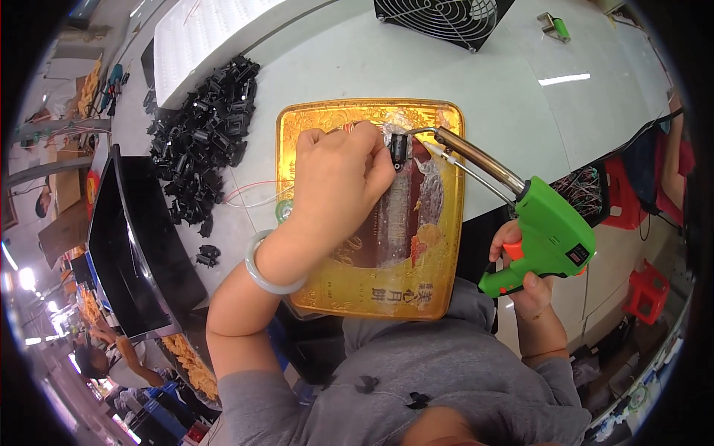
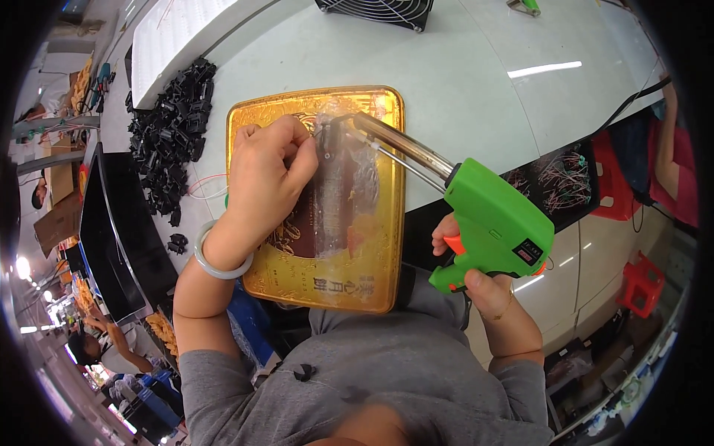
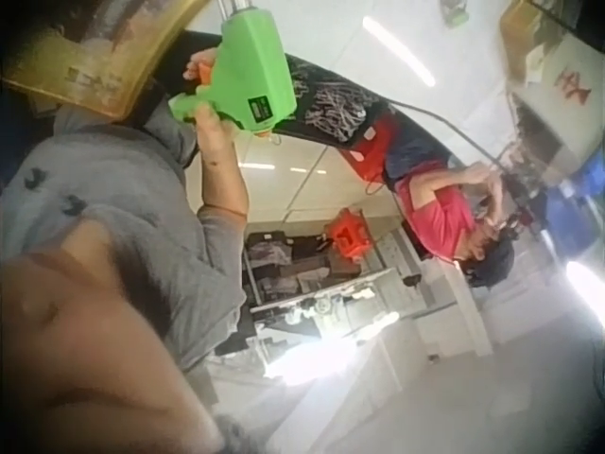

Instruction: The person solders wires to small circuit boards using a handheld soldering gun.

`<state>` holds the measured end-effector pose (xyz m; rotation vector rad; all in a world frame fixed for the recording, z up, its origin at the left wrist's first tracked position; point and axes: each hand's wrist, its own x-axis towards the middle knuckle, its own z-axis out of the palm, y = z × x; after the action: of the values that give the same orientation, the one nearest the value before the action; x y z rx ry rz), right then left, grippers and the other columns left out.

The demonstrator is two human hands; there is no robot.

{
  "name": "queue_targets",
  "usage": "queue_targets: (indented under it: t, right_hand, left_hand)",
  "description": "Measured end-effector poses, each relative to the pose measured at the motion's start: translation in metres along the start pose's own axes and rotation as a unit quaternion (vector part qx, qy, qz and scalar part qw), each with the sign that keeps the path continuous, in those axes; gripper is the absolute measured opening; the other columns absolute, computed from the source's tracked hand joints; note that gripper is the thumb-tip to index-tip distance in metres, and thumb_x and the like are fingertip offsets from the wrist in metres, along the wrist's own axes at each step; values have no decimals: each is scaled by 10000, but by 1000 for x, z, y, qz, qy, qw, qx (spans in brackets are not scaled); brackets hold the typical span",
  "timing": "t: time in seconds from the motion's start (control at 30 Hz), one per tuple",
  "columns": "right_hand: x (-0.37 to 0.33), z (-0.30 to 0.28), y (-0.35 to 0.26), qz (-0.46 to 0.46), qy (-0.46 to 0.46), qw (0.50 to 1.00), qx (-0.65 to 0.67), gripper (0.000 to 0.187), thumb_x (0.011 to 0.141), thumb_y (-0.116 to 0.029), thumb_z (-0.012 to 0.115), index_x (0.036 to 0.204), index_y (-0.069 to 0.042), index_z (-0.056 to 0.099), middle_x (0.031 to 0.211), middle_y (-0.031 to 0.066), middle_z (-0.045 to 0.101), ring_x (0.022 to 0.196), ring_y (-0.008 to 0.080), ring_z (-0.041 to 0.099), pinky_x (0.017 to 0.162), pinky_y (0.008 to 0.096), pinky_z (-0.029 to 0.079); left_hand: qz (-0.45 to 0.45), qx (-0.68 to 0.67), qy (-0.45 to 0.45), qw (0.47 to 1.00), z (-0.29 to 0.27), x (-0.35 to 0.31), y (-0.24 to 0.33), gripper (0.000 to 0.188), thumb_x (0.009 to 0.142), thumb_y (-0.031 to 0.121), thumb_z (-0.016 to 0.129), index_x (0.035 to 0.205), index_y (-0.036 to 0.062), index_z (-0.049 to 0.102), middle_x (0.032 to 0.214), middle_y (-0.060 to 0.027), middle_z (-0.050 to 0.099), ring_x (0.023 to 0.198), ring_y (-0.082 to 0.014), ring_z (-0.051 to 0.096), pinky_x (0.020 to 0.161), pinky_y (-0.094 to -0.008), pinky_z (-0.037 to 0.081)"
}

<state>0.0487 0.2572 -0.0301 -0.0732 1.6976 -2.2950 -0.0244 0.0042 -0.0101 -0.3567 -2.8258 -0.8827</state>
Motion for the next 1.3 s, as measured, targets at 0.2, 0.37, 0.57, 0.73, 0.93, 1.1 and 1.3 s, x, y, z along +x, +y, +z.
queue_targets:
  t: [0.2, 0.37, 0.57, 0.73, 0.93, 1.1, 1.3]
  right_hand:
    - [1, -4, 6, -13, -13, 1000, 12, 513, 720, -442, 616, 971, -9, 505, 838, 120, 501, 733, 178, 479, 624, 289, 414]
    - [2, -1, 5, 5, -10, 1000, 22, 463, 720, -438, 614, 896, -28, 488, 783, 97, 480, 706, 166, 467, 595, 265, 399]
    - [5, -1, 6, 6, -14, 999, 40, 422, 725, -408, 605, 849, -29, 466, 764, 81, 464, 692, 162, 460, 582, 254, 392]
    - [3, -2, 9, 8, -14, 998, 53, 393, 729, -382, 592, 838, -28, 459, 760, 83, 453, 681, 162, 450, 579, 253, 388]
    - [4, -1, 10, 15, -18, 998, 62, 384, 730, -371, 584, 836, -26, 455, 759, 84, 449, 675, 164, 443, 577, 253, 386]
    - [6, 6, 11, 4, -6, 999, 47, 391, 759, -409, 562, 785, -40, 437, 705, 69, 413, 610, 132, 384, 501, 223, 351]
    - [2, 3, 16, 27, -8, 997, 70, 352, 745, -353, 570, 831, -30, 461, 750, 85, 455, 658, 151, 437, 563, 246, 379]
  left_hand:
    - [18, -2, 14, 1000, 3, 0, -2, 106, 757, 79, 574, 689, 65, 495, 494, -24, 520, 438, -178, 460, 655, -291, 325]
    - [5, 6, 5, 1000, 3, 0, -1, 114, 734, 108, 585, 666, 66, 503, 548, -58, 549, 518, -236, 524, 664, -343, 347]
    - [3, 7, 3, 1000, 3, 0, -1, 121, 734, 106, 586, 661, 64, 498, 540, -54, 546, 514, -233, 526, 672, -344, 352]
    - [-2, 8, -1, 1000, 3, 0, 0, 121, 732, 106, 587, 662, 67, 497, 528, -43, 539, 509, -224, 526, 675, -345, 352]
    - [0, 6, 2, 1000, 3, 0, -1, 123, 731, 108, 587, 660, 74, 492, 513, -32, 532, 498, -216, 521, 670, -341, 350]
    - [8, 4, 7, 1000, 4, 0, -2, 123, 728, 103, 589, 659, 74, 492, 502, -28, 529, 483, -217, 512, 660, -341, 352]
    - [0, -3, 0, 1000, 3, 0, -1, 125, 726, 102, 592, 656, 70, 493, 501, -27, 527, 476, -214, 511, 659, -337, 357]
